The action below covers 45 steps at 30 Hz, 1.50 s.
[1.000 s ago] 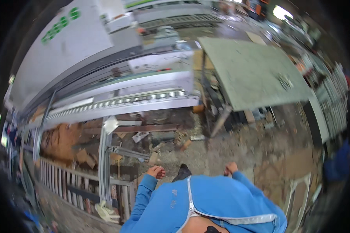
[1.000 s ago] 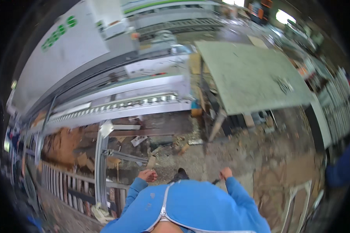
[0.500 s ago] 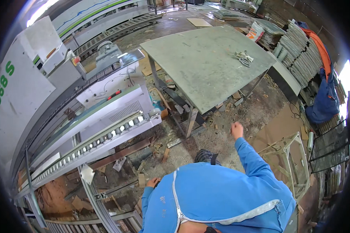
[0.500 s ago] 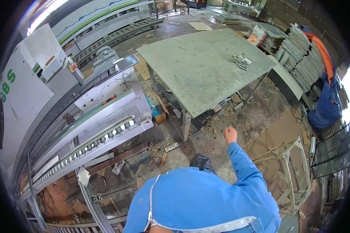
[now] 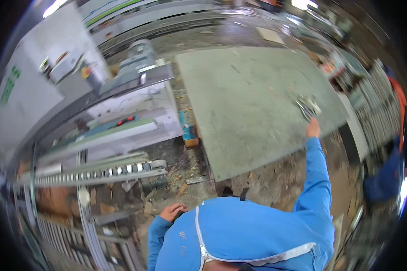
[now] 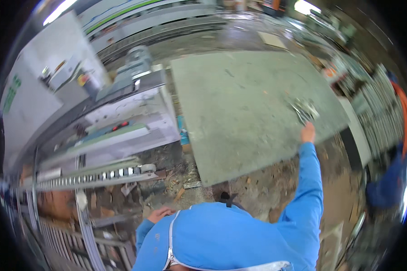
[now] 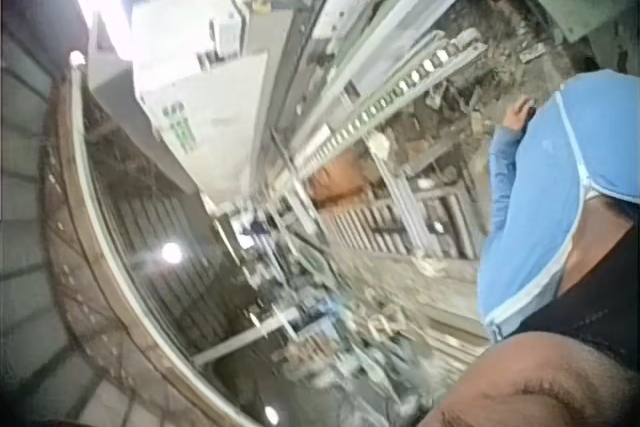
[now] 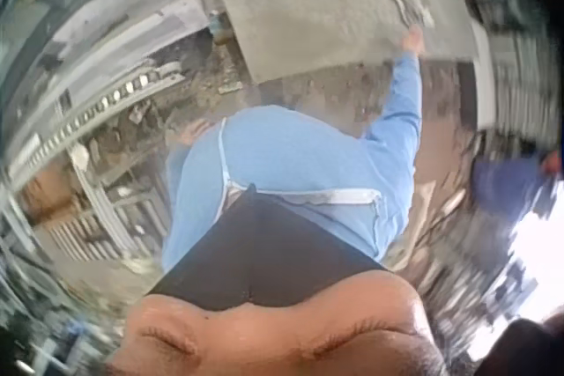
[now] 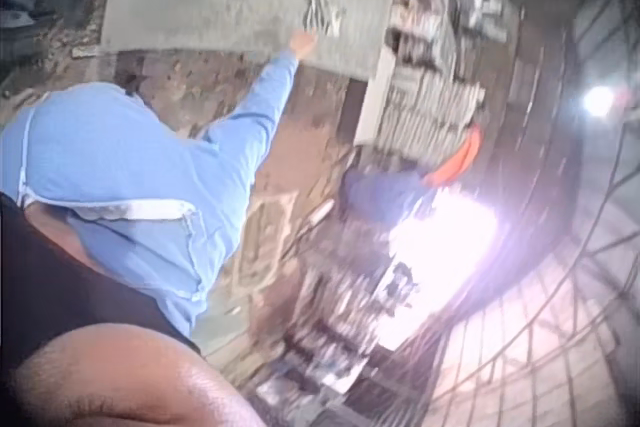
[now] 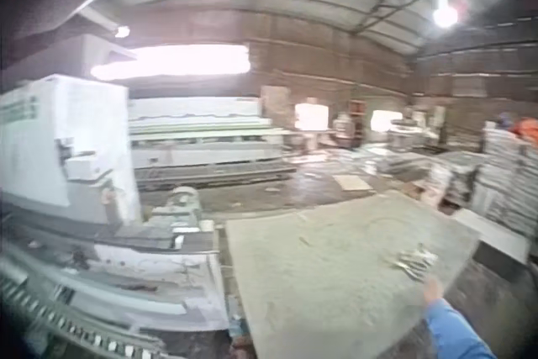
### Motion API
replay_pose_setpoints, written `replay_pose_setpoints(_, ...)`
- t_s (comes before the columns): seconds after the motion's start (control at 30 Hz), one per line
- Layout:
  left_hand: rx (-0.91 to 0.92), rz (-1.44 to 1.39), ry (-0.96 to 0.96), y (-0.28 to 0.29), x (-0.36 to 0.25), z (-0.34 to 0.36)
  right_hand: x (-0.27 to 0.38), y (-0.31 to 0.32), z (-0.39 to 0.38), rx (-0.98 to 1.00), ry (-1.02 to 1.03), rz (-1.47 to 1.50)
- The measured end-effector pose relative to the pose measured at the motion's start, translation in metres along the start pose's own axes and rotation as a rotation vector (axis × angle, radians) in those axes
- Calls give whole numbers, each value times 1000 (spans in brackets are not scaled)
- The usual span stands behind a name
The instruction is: The person uses shears to cut sections from a long, dark strip of material on a workbench. They repeatedly pick up the strip, cut a section, and place the cut piece onto a roller conveyor. The process is repeated multiple times throughout the video.
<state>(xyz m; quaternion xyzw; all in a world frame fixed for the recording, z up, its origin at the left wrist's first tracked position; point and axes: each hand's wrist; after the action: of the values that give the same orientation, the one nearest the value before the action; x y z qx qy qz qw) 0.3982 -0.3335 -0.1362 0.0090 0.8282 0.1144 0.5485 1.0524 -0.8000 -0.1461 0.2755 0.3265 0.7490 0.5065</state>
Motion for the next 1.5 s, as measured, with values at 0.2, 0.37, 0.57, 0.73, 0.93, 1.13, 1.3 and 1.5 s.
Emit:
replay_pose_setpoints(0.2,-294,-514,348,-29,-69,-25,-41,-87,64,393,-60,-131)
replay_pose_setpoints(0.37,-347,-410,326,-87,-72,-20,-55,-94,76,302,153,-325)
replay_pose_setpoints(0.57,-558,-411,381,-98,-29,-10,-31,-76,102,503,32,-308)
replay_pose_setpoints(0.73,-717,-308,278,-56,-30,-19,25,-38,95,634,-47,-120)
replay_pose_setpoints(0.93,-796,-268,296,-2,-28,-55,112,-32,37,630,9,324)
replay_pose_setpoints(1.13,-772,-113,295,51,-52,-72,309,72,-31,552,143,467)
replay_pose_setpoints(1.3,-783,82,209,61,-36,-71,422,125,-90,413,301,687)
replay_pose_setpoints(1.5,-761,141,222,81,-40,-102,467,137,-125,307,421,795)
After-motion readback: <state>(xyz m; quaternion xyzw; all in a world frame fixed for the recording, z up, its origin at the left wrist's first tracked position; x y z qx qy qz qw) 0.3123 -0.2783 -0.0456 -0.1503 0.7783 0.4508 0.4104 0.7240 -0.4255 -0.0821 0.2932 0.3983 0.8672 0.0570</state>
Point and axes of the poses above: each hand's wrist, its own z-axis towards the middle knuckle, its own y-axis out of the back of the hand, x = y × z, and after that the axes turned 4 degrees about -x, right-handed
